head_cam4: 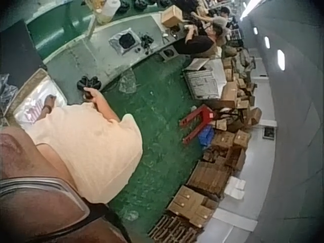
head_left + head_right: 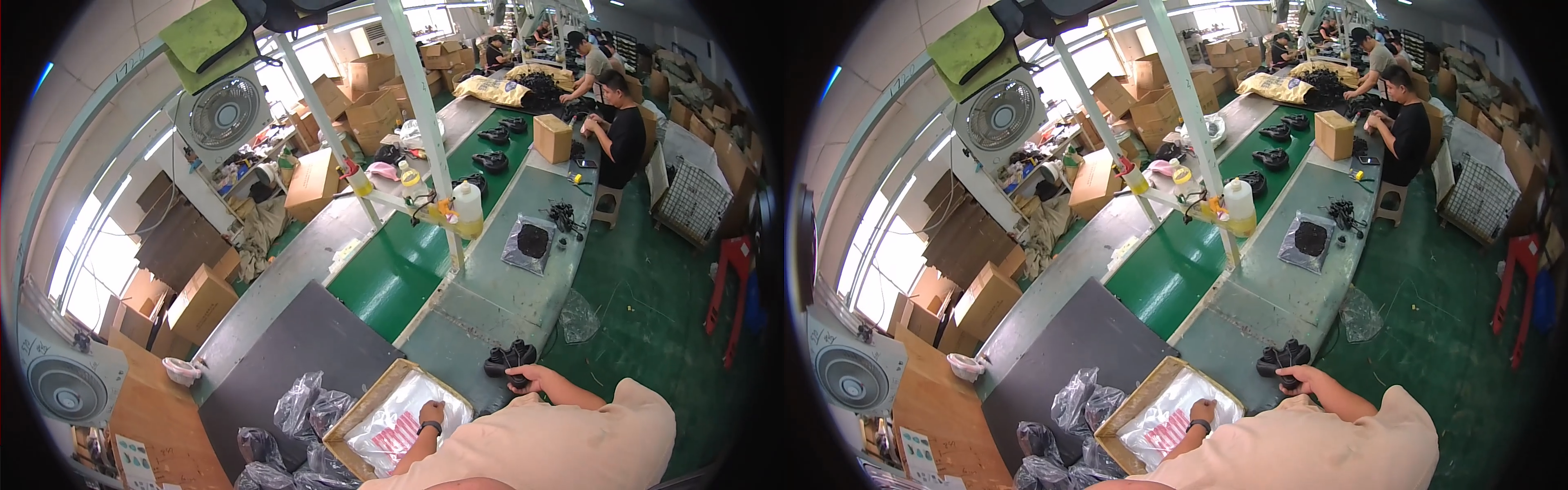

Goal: Packaging bicycle seats into plastic bags and placing them on a conveyor belt.

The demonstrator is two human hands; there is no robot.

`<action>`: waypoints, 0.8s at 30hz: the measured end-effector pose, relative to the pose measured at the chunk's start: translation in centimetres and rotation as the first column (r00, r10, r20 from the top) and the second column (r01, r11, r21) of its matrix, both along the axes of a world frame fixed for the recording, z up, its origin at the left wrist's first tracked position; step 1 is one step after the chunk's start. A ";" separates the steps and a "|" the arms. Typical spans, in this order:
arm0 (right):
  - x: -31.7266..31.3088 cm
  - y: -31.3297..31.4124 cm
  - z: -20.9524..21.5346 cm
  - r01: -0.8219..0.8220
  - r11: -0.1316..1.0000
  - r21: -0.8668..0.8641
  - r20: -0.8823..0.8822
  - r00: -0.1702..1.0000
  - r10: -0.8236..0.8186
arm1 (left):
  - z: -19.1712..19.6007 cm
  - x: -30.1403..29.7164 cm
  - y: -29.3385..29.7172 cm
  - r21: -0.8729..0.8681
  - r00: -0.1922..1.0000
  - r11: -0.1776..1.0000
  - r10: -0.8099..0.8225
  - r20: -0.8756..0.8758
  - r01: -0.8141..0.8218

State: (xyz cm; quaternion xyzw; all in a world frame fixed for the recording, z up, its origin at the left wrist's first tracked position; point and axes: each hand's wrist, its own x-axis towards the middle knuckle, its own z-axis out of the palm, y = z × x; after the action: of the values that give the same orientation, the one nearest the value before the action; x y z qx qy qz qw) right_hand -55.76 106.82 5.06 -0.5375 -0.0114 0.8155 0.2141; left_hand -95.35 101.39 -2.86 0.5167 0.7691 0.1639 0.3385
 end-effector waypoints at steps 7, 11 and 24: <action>0.2 1.3 -1.2 0.059 0.992 -0.110 -0.130 0.989 -0.073 | 0.3 -5.0 -1.4 -0.066 0.797 0.939 0.321 0.512 -0.336; 1.0 2.7 -2.1 -0.102 0.984 -0.145 -0.081 0.993 0.091 | 2.6 -8.3 -5.4 0.427 0.968 0.904 -0.094 0.232 -0.014; -0.9 2.4 -0.7 -0.585 0.810 0.036 0.639 0.637 0.432 | 3.4 -14.4 -13.0 0.146 0.817 0.816 0.515 0.259 -0.560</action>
State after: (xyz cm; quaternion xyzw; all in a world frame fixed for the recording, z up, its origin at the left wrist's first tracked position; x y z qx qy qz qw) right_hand -56.63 109.26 4.37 -0.7124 -0.3290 0.6195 0.0220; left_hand -109.73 88.37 0.54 0.2908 0.8219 0.3884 0.2983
